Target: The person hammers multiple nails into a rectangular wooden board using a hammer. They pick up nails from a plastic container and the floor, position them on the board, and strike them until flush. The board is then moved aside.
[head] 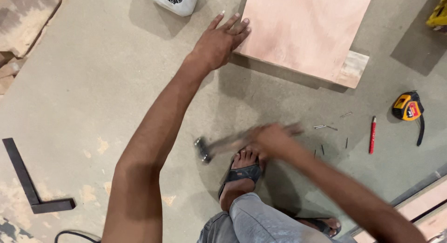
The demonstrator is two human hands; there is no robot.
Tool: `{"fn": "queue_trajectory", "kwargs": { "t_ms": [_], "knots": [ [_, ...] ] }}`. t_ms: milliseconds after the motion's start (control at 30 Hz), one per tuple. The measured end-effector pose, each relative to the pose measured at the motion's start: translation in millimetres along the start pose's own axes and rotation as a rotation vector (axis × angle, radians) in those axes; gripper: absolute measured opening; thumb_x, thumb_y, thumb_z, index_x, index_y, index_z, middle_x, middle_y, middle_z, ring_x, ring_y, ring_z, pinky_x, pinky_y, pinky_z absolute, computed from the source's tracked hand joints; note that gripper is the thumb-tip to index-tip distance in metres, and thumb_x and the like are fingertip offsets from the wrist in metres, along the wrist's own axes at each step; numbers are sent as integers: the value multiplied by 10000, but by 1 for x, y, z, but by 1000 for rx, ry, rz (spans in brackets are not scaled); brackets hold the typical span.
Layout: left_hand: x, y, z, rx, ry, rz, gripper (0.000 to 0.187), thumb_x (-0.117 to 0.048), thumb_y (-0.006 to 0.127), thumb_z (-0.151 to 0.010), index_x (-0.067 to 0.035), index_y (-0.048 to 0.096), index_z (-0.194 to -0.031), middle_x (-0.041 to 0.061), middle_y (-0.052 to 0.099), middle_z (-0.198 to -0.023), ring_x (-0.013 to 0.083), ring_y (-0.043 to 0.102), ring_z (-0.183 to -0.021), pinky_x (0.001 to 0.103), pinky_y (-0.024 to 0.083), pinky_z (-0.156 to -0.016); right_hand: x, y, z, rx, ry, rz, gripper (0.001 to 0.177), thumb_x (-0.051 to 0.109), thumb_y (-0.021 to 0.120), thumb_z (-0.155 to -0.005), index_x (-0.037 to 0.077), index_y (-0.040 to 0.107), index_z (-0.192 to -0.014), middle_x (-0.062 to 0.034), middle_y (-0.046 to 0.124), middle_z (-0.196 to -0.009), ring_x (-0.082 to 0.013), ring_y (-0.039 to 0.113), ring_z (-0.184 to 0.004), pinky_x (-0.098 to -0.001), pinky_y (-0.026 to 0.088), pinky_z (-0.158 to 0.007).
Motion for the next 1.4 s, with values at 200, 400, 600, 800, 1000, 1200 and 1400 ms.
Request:
{"fn": "queue_trajectory", "kwargs": {
  "t_ms": [200, 400, 600, 800, 1000, 1200, 1400],
  "knots": [
    [-3, 3, 7, 13, 13, -22, 752, -58, 614, -907, -171, 366, -1608, 0, 233, -1710, 207, 158, -1570, 483, 103, -1270, -112, -18, 14, -602, 523, -262, 540, 597, 676, -929, 67, 700, -1030, -158, 737, -790, -358, 726, -729, -495, 557, -691],
    [-12, 20, 2, -50, 28, -7, 766, -211, 672, -892, -136, 363, -1589, 40, 252, -1674, 197, 172, -1540, 452, 119, -1255, -85, 12, 21, -686, 449, -295, 502, 557, 723, -901, 58, 668, -920, -157, 724, -765, -364, 720, -708, -479, 564, -659],
    [-1, 43, -3, -266, 75, -176, 706, -326, 696, -998, -125, 420, -1616, 48, 337, -1710, 192, 251, -1588, 371, 173, -1320, -78, 34, 30, -740, 450, -319, 455, 499, 780, -863, 76, 668, -987, -132, 728, -747, -346, 718, -666, -464, 569, -611],
    [1, 34, -8, -177, 154, -143, 760, -340, 661, -977, -51, 376, -1619, 100, 298, -1696, 251, 223, -1577, 418, 168, -1303, -84, 48, 37, -753, 419, -362, 400, 449, 763, -871, 97, 657, -1031, -115, 737, -767, -332, 724, -688, -468, 567, -616],
    [-44, 35, -53, -262, 374, -338, 808, -374, 641, -971, -104, 307, -1656, 46, 208, -1730, 207, 151, -1589, 381, 137, -1313, -71, 61, 41, -788, 419, -451, 371, 415, 768, -873, 89, 646, -1000, -103, 738, -820, -336, 721, -736, -478, 555, -634],
    [-117, 51, -102, -301, 538, -140, 747, -287, 618, -1044, 4, 305, -1658, 130, 225, -1738, 274, 158, -1610, 424, 124, -1336, -63, 76, 35, -848, 415, -589, 364, 356, 795, -838, 62, 627, -974, -137, 718, -843, -368, 701, -748, -490, 544, -646],
    [-179, 73, -139, -345, 488, 92, 754, -259, 629, -1037, 111, 322, -1618, 253, 253, -1701, 377, 184, -1594, 501, 135, -1329, -58, 86, 29, -901, 437, -682, 358, 328, 790, -838, 51, 625, -993, -154, 709, -846, -377, 702, -753, -488, 551, -655]
  ]
}}
Point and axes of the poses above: each hand's wrist, its own z-axis away from the middle knuckle, its own y-axis out of the palm, x = y × z, the point moved 1 cm from there along -z, towards the middle knuckle
